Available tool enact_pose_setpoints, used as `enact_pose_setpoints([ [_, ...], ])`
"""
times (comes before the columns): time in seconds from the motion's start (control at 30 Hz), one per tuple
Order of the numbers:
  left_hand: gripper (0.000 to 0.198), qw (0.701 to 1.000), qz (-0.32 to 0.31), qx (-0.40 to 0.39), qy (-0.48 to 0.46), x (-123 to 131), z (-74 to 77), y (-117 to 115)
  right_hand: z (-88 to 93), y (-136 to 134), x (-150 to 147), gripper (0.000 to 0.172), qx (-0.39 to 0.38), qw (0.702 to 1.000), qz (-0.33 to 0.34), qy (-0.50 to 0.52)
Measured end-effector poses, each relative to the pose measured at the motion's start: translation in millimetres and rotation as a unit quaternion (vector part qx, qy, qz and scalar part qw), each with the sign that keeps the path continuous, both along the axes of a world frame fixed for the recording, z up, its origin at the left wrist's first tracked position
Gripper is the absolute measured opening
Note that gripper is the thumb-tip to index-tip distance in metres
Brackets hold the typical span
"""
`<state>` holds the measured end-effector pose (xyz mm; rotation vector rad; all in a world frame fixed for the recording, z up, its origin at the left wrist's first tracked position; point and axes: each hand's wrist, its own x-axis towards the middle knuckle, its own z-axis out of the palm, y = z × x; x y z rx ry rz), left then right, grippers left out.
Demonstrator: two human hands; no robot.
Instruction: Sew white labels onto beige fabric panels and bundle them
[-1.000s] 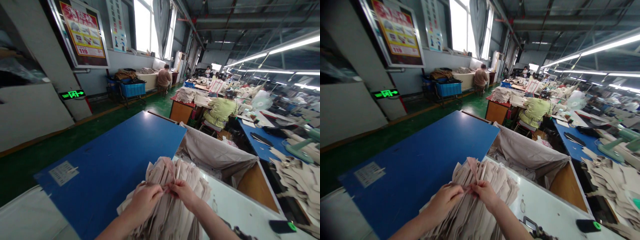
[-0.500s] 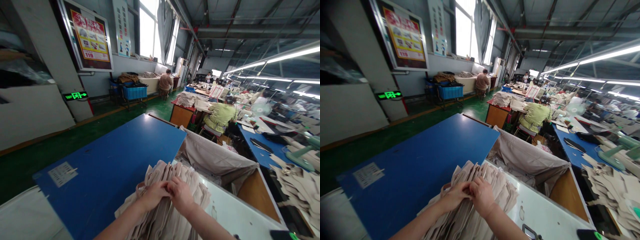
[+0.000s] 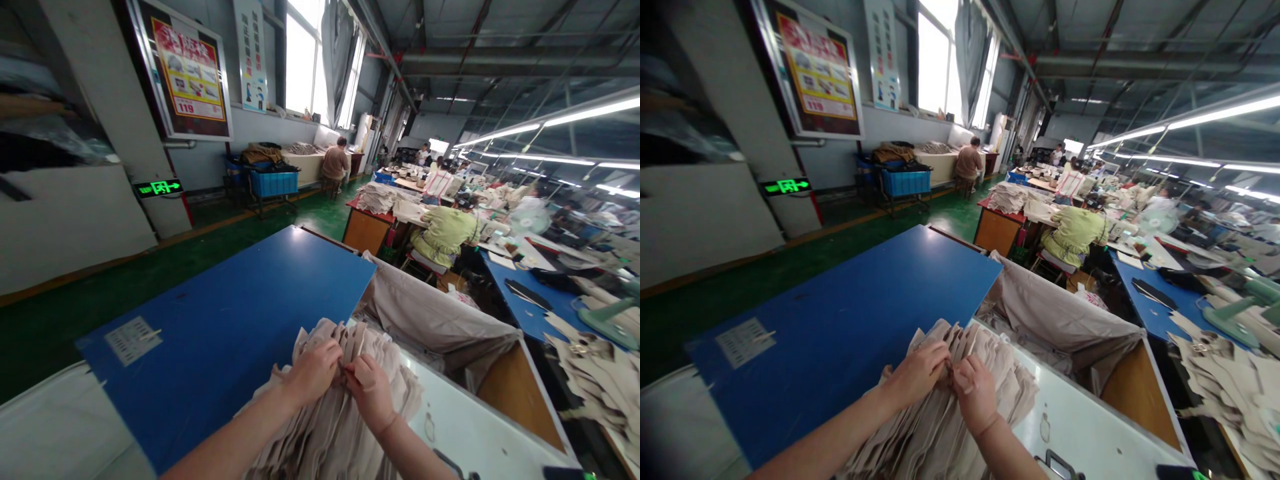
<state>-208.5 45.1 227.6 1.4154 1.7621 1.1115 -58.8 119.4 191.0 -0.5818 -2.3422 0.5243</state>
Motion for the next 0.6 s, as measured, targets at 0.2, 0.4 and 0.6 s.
enact_pose_setpoints([
  [0.2, 0.014, 0.995, 0.023, -0.033, -0.089, -4.3, -6.8, 10.7, -0.9, 2.1, 0.9, 0.013, 0.0, 1.0, -0.029, -0.006],
  [0.4, 0.01, 0.974, 0.015, -0.079, -0.212, -10.5, -6.1, 10.8, 2.3, 2.2, 6.6, 0.011, -0.026, 0.996, -0.055, -0.065],
  [0.6, 0.036, 0.922, 0.031, -0.165, -0.349, -21.3, -4.9, 12.0, 21.2, 2.8, 8.1, 0.014, -0.064, 0.983, 0.002, -0.174],
])
